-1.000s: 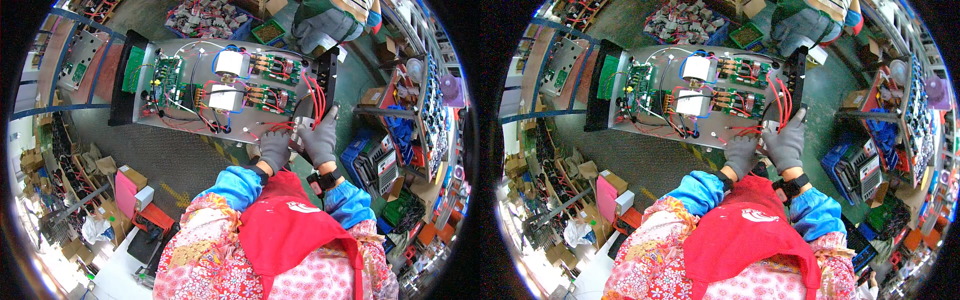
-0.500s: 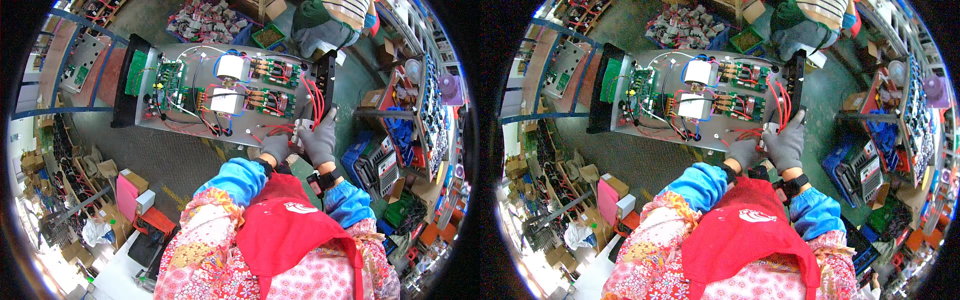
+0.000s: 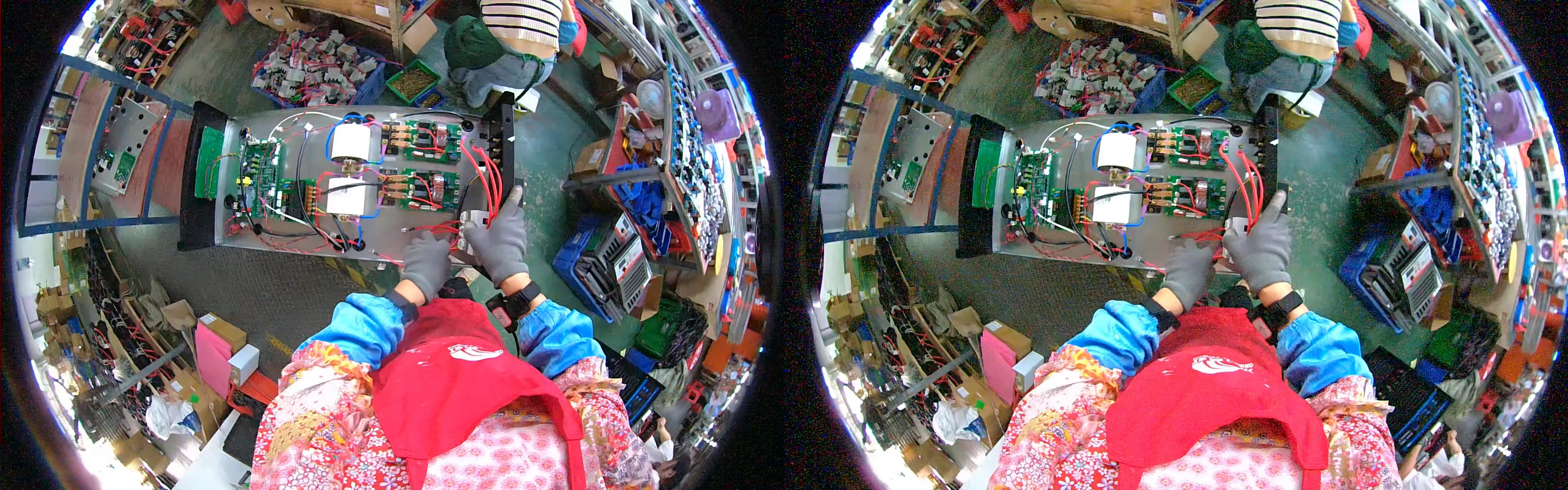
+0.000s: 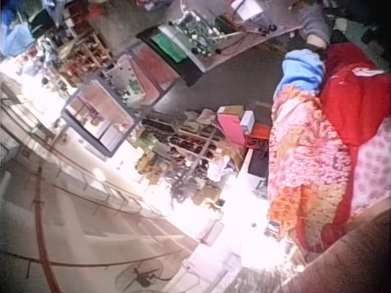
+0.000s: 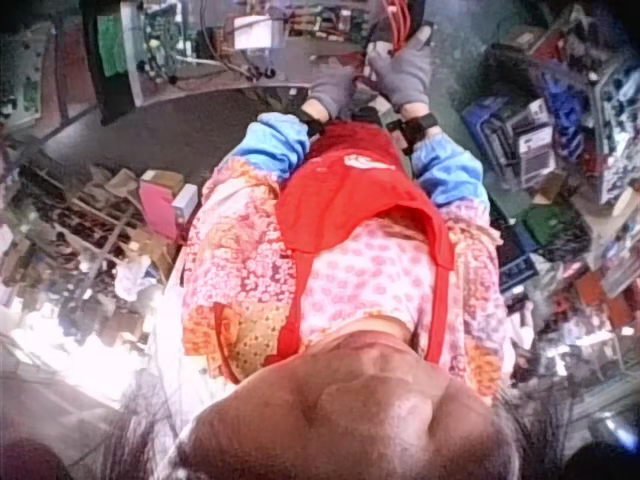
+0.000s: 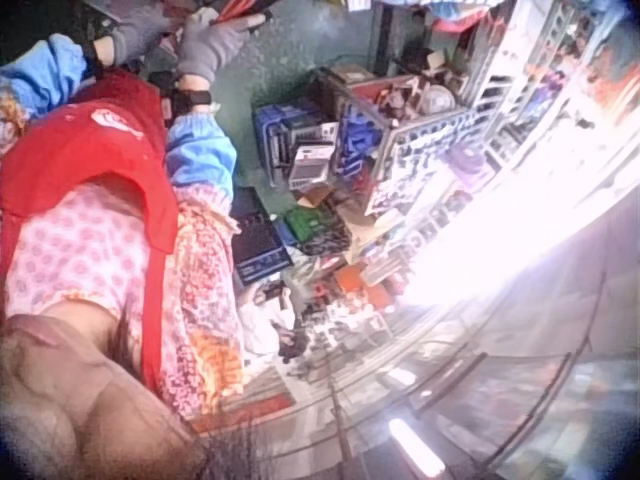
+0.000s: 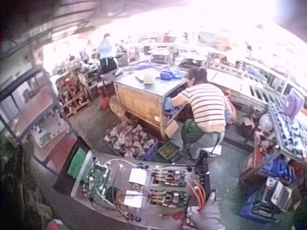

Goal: Connecting wiring and securing internal components of a solar inverter unit on a factory assembly line.

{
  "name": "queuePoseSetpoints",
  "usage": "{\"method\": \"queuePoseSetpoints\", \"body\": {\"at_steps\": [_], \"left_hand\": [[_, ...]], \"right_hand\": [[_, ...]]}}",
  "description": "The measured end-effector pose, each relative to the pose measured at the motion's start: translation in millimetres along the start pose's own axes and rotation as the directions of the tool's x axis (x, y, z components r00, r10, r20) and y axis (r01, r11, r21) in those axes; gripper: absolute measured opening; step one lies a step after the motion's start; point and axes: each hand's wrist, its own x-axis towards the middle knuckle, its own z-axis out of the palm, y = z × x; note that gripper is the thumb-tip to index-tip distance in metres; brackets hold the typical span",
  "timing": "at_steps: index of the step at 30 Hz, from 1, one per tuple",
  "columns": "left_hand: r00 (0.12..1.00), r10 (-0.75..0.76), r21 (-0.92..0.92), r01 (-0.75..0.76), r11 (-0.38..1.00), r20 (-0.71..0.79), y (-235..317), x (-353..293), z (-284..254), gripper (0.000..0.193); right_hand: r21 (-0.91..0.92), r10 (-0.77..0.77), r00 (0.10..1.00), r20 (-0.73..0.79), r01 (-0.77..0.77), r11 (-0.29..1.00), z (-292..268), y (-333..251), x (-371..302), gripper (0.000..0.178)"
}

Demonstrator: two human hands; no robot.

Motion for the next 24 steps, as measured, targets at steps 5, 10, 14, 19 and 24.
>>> {"method": "queuePoseSetpoints", "body": {"at_steps": [5,10,14,19,24], "left_hand": [[0.982,0.040,-0.065,-0.028,0.997,0.184,-8.9,9.4,-11.0,0.016],[0.819,0.101,0.168,-0.234,0.958,0.565,-32.0,12.1,-47.6,0.024],[0.887,-0.107,0.330,-0.054,0.942,0.449,-69.5,-6.4,-40.1,0.026],[0.944,-0.179,0.498,0.017,0.867,0.278,-104.8,-27.5,-53.7,0.034],[0.994,-0.016,-0.022,0.018,1.000,0.104,-32.0,-37.0,-82.6,0.047]], "right_hand": [[-0.013,-0.040,0.998,-0.057,0.040,0.999,2.7,4.0,0.6,0.110],[-0.006,-0.006,1.000,0.004,0.006,1.000,0.2,-0.2,0.8,0.108],[-0.001,0.001,1.000,-0.013,-0.001,1.000,-2.1,0.4,0.1,0.106],[0.004,-0.002,0.999,-0.036,0.002,1.000,1.7,2.8,0.2,0.103],[-0.002,0.018,1.000,0.020,-0.018,1.000,-0.9,4.8,0.8,0.102]]}}
